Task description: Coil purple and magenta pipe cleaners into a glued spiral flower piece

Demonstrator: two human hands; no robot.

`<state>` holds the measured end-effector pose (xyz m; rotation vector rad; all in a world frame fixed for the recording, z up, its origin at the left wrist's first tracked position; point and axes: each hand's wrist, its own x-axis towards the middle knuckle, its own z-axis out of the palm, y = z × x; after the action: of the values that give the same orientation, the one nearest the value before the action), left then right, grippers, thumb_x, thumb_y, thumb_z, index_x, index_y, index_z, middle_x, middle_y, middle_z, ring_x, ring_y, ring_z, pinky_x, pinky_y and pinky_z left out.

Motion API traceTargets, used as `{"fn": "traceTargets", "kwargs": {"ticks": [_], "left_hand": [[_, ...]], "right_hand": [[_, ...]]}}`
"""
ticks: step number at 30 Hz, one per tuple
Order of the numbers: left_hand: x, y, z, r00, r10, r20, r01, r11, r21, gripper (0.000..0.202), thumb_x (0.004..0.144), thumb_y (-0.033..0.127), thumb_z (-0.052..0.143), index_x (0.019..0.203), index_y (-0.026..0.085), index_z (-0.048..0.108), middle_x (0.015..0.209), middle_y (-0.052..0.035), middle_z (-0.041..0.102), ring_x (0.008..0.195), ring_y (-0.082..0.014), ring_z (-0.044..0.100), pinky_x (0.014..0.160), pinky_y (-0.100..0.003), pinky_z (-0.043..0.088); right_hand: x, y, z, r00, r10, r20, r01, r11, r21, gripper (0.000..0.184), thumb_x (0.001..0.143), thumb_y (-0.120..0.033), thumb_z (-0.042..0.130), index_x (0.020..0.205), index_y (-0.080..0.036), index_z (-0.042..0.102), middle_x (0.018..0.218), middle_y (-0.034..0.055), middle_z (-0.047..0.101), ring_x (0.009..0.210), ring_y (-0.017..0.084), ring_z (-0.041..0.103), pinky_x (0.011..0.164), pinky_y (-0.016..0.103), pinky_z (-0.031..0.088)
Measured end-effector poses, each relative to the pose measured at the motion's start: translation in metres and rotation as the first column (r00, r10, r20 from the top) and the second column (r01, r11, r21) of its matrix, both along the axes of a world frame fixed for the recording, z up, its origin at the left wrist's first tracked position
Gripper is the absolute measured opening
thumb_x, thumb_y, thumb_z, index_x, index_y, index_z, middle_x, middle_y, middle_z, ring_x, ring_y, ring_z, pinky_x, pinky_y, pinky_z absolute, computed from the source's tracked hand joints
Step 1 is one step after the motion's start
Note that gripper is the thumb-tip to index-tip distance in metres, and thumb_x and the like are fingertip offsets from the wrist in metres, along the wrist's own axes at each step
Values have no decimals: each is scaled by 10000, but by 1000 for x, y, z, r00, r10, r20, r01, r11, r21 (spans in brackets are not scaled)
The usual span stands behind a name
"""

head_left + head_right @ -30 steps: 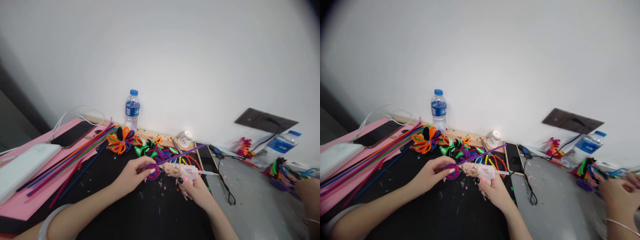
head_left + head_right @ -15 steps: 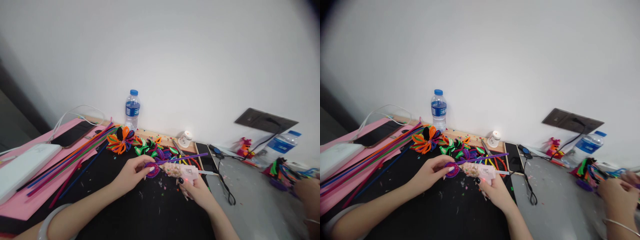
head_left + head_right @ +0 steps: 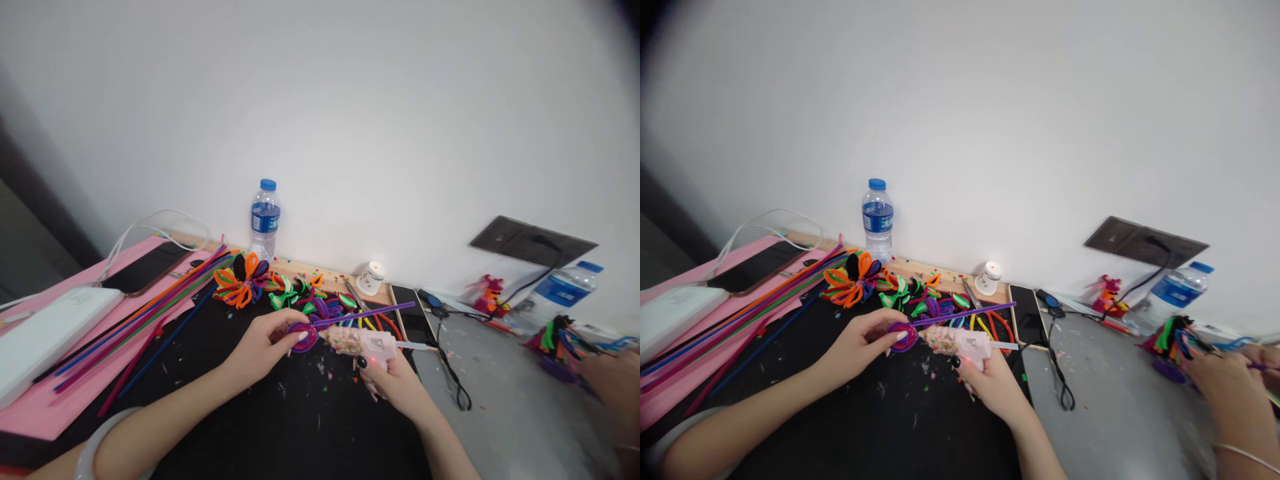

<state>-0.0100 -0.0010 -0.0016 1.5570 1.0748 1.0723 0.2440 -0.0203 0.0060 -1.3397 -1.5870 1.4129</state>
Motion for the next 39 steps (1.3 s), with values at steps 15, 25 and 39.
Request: {"fn": "traceTargets", "kwargs": {"ticks": [15,25,39], "left_hand": [[0,0,-1,1000,6,19,-6,1000,-27,207,807,341,589,937,184,619,812,-18,636,541,-103,531,539,-238,459],[1,1,-1,995,21,101,-12,996,-90,218,793,335,610,950,183,599,783,-9,619,561,-105,525,522,-225,455],[4,2,1,964,27,264,25,981,-192,248,763,312,642,947,162,572,701,29,579,472,-64,474,449,-192,401]], "right_hand": [[5,0,-4,998,1,-56,-2,1000,-16,410,801,-426,594,1092,-154,502,511,-94,351,411,53,277,391,175,264],[0,-1,4,1000,-9,-26,9,1000,-11,406,773,-420,608,1060,-148,513,521,-87,387,406,52,287,390,181,274],[3,-1,-2,999,19,-40,-19,1000,1,429,807,-467,576,1081,-147,495,522,-87,368,419,61,294,400,185,280]]}}
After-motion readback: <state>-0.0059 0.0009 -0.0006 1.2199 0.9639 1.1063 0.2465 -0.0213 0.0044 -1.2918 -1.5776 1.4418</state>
